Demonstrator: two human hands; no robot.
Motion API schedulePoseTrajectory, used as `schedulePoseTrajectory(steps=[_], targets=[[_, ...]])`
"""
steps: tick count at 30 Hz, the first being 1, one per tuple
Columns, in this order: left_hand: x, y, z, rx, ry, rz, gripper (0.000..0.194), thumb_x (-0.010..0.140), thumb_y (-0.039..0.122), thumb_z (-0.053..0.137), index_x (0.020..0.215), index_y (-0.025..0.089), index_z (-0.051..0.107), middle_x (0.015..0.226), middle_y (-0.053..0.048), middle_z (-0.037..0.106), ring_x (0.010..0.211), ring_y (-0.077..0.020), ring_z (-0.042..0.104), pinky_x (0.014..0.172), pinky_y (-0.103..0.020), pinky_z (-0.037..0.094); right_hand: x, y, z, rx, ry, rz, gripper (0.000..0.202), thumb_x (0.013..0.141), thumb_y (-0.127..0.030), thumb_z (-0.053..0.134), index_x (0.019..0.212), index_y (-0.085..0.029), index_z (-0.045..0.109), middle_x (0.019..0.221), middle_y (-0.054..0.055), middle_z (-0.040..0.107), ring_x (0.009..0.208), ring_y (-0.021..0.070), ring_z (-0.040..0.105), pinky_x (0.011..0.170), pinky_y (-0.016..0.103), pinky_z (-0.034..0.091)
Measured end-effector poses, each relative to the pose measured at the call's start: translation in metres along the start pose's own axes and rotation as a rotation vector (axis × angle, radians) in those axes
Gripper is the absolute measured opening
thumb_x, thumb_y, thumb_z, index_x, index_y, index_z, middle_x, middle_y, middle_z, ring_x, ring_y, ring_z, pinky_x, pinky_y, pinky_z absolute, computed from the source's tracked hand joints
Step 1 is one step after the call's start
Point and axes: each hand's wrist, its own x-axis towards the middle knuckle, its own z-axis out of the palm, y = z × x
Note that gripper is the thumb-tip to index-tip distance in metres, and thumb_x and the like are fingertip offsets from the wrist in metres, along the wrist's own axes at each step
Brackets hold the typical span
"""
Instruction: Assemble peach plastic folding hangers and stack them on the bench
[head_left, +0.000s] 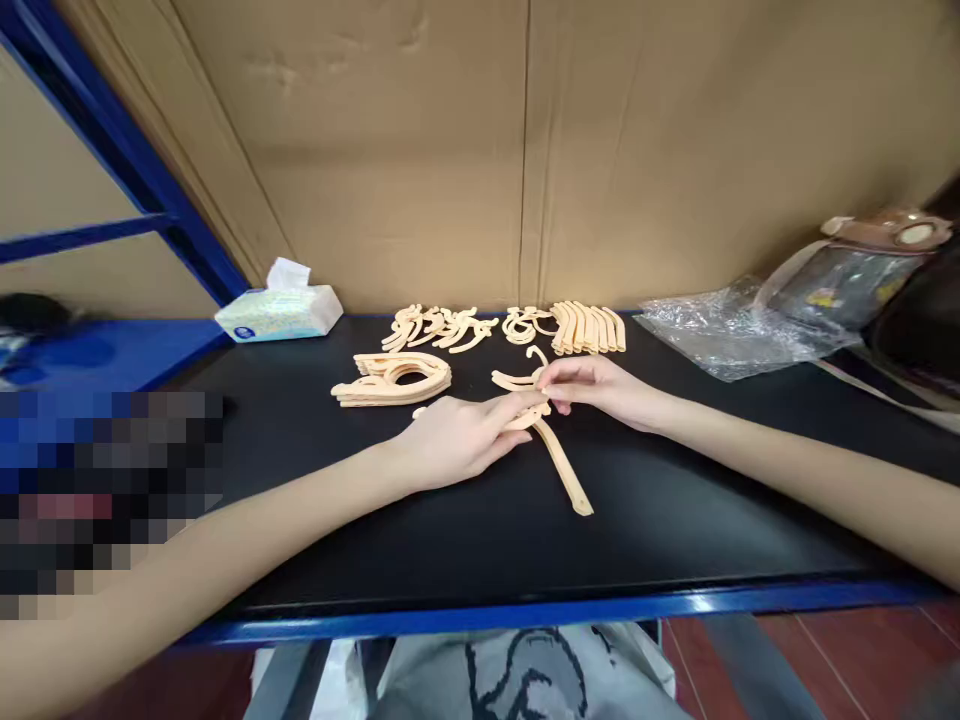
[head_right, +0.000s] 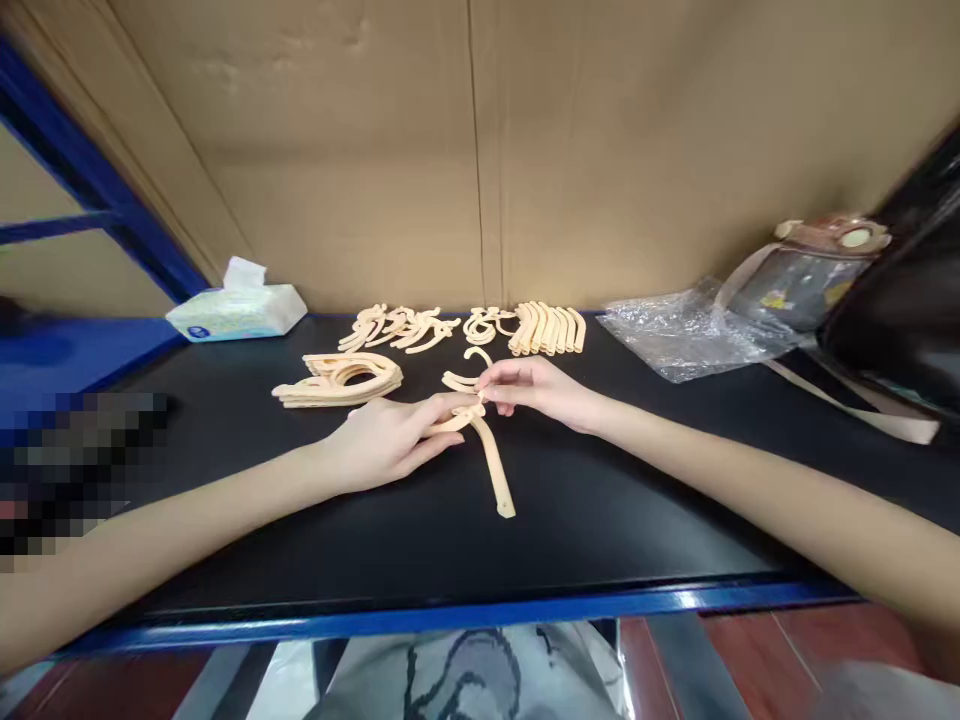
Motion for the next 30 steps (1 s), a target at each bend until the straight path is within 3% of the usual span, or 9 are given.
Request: schedulePoseTrajectory(steps=[9,30], targets=[[-0.0027,-0.0015,0.0004,-0.119,-0.015,0.076,0.032,0.095,0.028,0.049,0.125,0.021,0.041,0.099,0.001,0.072,0.07,-0.0165,0.069,0.05,-0.022,0.042,0.0008,0.0015,0.0001,-0.025,-0.063,0.005,0.014,0.084,-0.031,0.063,0.09,-0.018,0.065,0.087,0.0,0.061,0.072,0.0088,0.055,0.069,0.025,0.045],[-0.0033,-0.0036,0.0034,-0.044,0.009,0.19,0.027,0.099,0.029,0.036,0.121,0.017,0.047,0.106,-0.004,0.07,0.077,-0.0158,0.07,0.052,-0.021,0.045,0.0016,0.0042,0.0,-0.077,-0.054,0.023,0.017,0.078,-0.033,0.07,0.087,-0.019,0.067,0.084,0.0,0.062,0.076,0.0111,0.056,0.07,0.026,0.046]])
